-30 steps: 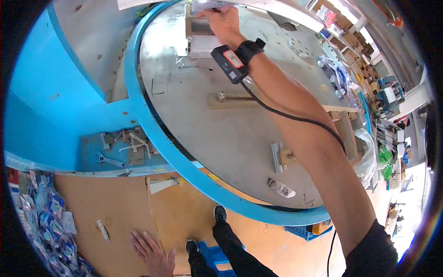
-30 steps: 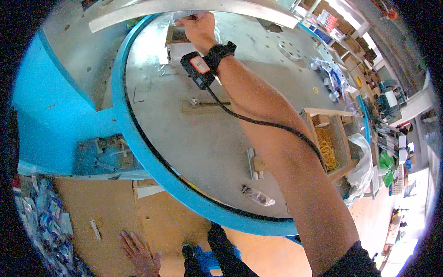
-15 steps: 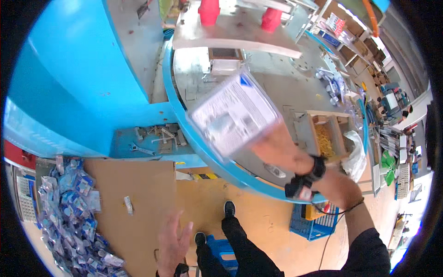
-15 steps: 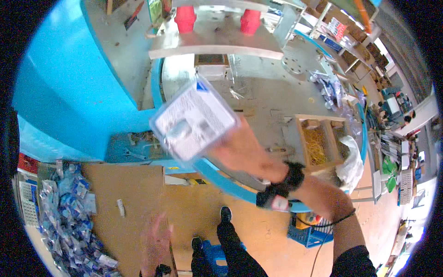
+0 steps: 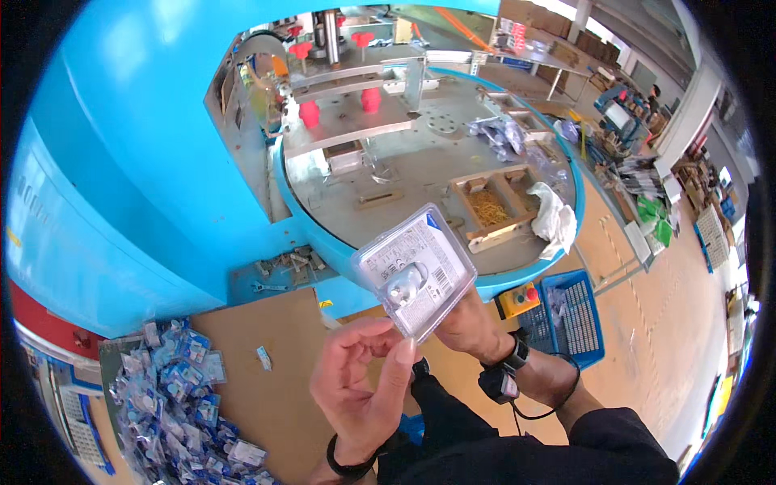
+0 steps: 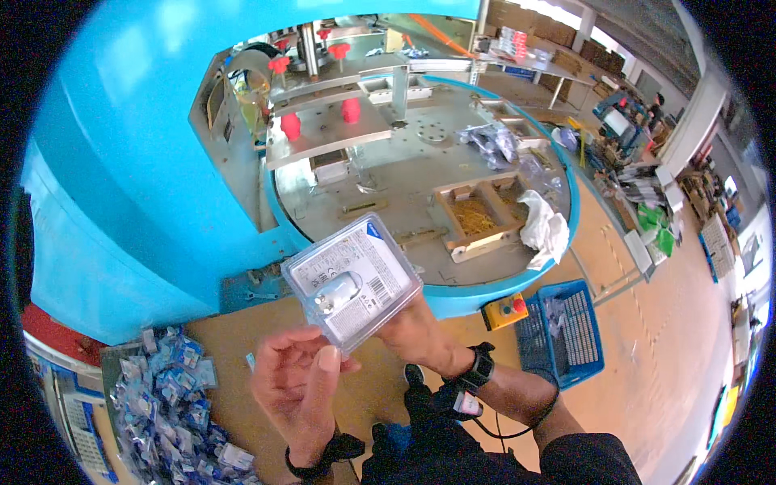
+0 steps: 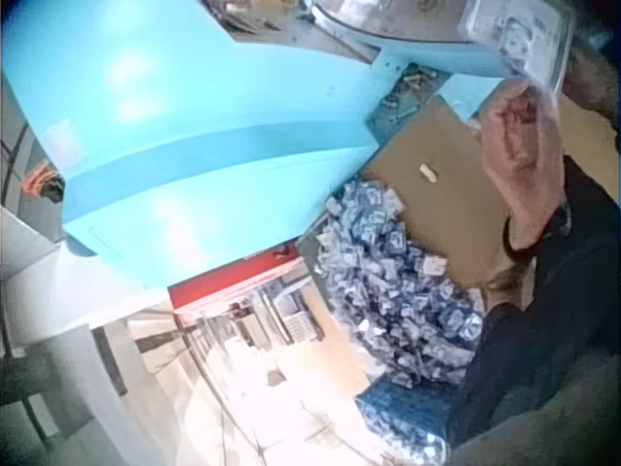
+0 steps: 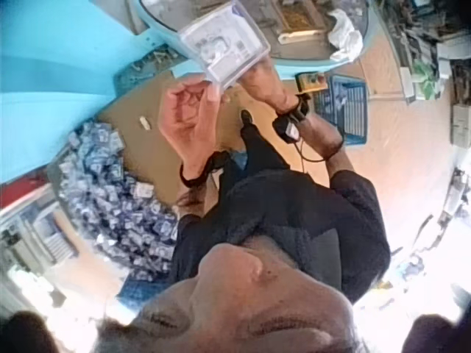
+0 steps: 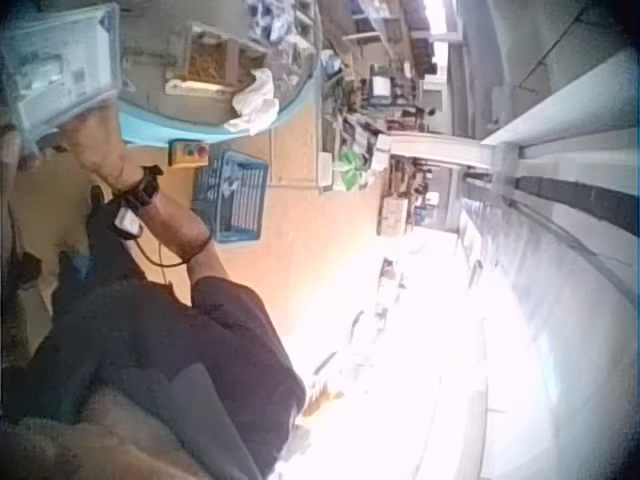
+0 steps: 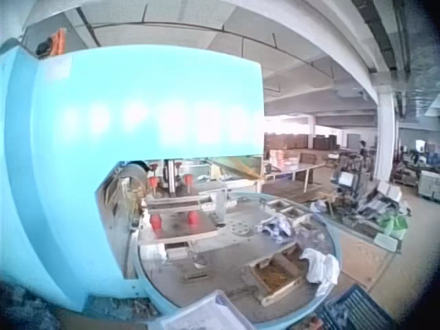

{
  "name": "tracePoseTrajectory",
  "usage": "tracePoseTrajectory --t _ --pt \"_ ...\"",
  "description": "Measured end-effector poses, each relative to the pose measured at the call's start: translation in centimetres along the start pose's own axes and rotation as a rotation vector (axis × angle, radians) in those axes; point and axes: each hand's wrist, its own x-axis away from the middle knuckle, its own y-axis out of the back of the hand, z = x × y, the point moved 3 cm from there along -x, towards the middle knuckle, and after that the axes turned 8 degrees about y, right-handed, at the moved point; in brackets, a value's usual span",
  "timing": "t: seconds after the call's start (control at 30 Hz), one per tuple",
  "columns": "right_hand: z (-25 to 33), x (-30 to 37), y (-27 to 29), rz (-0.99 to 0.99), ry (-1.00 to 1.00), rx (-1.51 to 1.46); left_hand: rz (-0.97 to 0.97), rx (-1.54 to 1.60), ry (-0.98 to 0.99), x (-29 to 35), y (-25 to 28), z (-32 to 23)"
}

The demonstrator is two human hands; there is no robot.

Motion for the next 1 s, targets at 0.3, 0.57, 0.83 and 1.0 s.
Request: tracePoseTrajectory --t 0.3,0.57,0.83,1.0 --pt "4.9 3.9 -0.2 -0.098 -0.299 -0.501 0.115 0.081 -0.014 4.8 -0.1 -2.8" --pt "6.1 6.3 0.0 -0.148 -0.257 -0.648 0.127 0.135 0.007 7.3 -0.9 -4.6" --pt "7.8 8.2 1.6 -0.131 -0.236 -0.535 0.263 0.173 0.111 7.9 -1.8 -4.9" --pt "8.2 9.5 2.4 -0.210 -0.232 -0.426 0.341 0.216 0.153 8.3 -2.5 -4.5"
